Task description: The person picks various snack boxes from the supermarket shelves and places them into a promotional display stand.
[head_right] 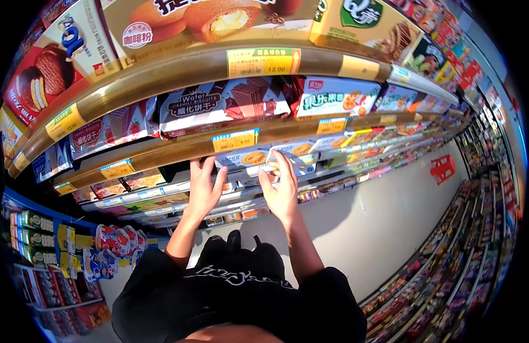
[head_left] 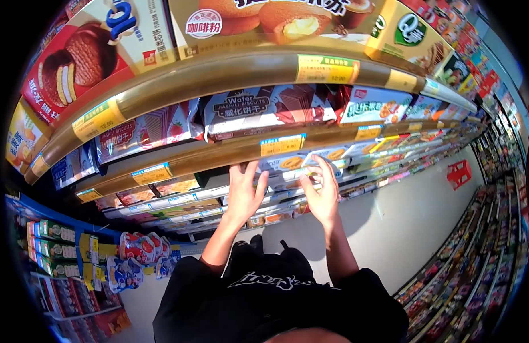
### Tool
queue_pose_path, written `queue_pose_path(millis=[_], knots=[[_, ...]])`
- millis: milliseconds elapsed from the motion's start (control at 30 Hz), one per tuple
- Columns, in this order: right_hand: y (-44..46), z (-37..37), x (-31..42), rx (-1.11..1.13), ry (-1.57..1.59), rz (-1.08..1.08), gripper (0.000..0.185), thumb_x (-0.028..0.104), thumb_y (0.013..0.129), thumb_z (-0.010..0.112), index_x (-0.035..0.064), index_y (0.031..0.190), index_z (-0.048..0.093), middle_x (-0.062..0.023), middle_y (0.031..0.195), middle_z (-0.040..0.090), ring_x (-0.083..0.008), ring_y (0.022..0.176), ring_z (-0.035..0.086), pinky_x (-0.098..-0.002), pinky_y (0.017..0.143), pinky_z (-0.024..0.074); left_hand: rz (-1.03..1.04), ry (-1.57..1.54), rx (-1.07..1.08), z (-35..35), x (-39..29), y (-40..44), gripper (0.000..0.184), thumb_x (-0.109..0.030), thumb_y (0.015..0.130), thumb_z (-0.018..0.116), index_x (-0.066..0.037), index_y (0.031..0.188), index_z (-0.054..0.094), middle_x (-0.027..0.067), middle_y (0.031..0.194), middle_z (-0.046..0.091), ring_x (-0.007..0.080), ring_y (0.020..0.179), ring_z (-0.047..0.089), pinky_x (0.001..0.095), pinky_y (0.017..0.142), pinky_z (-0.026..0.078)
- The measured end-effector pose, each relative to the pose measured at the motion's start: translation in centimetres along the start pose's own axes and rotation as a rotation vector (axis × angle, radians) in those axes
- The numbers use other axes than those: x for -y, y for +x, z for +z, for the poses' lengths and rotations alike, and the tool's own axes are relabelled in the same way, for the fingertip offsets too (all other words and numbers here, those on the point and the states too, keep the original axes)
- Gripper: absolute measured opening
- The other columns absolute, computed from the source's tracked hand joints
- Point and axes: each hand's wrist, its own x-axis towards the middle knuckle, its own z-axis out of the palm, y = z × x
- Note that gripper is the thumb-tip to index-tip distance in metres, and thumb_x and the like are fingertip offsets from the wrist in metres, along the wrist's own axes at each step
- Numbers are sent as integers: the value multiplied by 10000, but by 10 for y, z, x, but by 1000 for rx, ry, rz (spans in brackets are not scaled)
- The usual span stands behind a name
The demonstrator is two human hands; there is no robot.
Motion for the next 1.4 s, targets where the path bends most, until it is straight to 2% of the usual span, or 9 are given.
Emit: queue_pose_path(millis=[67,333,433,567,733,833,1067,1267,1400], knots=[[13,4,-7,0,-14,-44,586,46,897,750,-27,1425,506,-164,1325,576,-238,1102,650,-350,898,547,-56,44,64,11,4,5,435,-115,941,707,-11,1343,581,277,1332,522,454,1243,513,476,1077,423],[41,-2,-25,256,102,-120,600,46,884,765,-53,1410,494,-180,1272,585,-254,1092,641,-345,854,544,-213,13,-186,38,-7,-2,400,-77,910,730,-2,1268,567,261,1234,557,451,1142,584,480,970,492],[41,-4,-34,352,264,-6,569,32,889,756,-58,1392,505,-182,1259,606,-250,1113,634,-345,862,544,-250,84,-270,51,1,-16,394,0,908,728,22,1250,534,243,1336,533,338,1229,610,404,1012,543],[35,-14,-46,388,336,-105,551,10,903,737,-41,1398,501,-192,1341,597,-226,1148,619,-330,906,524,-217,158,-408,66,0,-43,418,46,910,706,12,1265,488,279,1520,361,350,1348,545,413,1110,499],[3,-14,-62,415,529,-136,411,-79,905,684,-24,1279,523,-211,1488,467,-213,1172,595,-321,964,495,-118,270,-607,61,-41,-73,407,22,819,721,-32,1187,554,314,1478,442,439,1387,481,474,1138,388],[-24,-10,-59,456,615,-172,392,-85,904,676,-23,1259,522,-203,1480,466,-226,1195,577,-333,976,484,-109,299,-704,45,-71,-105,441,18,809,719,-8,1212,544,353,1460,472,485,1344,522,469,1107,435],[-104,41,-7,683,753,-177,399,-82,917,643,-16,1287,510,-176,1371,554,-204,1141,585,-342,996,484,-174,405,-1004,-6,-102,-236,693,-8,740,809,-14,1342,466,281,1408,552,405,1251,583,469,1038,471],[-216,117,88,1042,1044,7,382,-55,946,632,-65,1316,539,-167,1276,630,-195,1110,626,-333,980,505,-113,861,-994,-106,-152,-377,653,-233,747,792,-35,1315,538,245,1341,589,445,1245,554,539,1035,464],[-307,166,147,1221,1110,162,371,3,954,706,-62,1300,591,-109,1162,687,-138,1028,646,-275,926,514,-43,931,-1006,-163,-157,-458,735,-272,756,755,-47,1414,519,267,1470,448,457,1288,507,563,1053,452]])
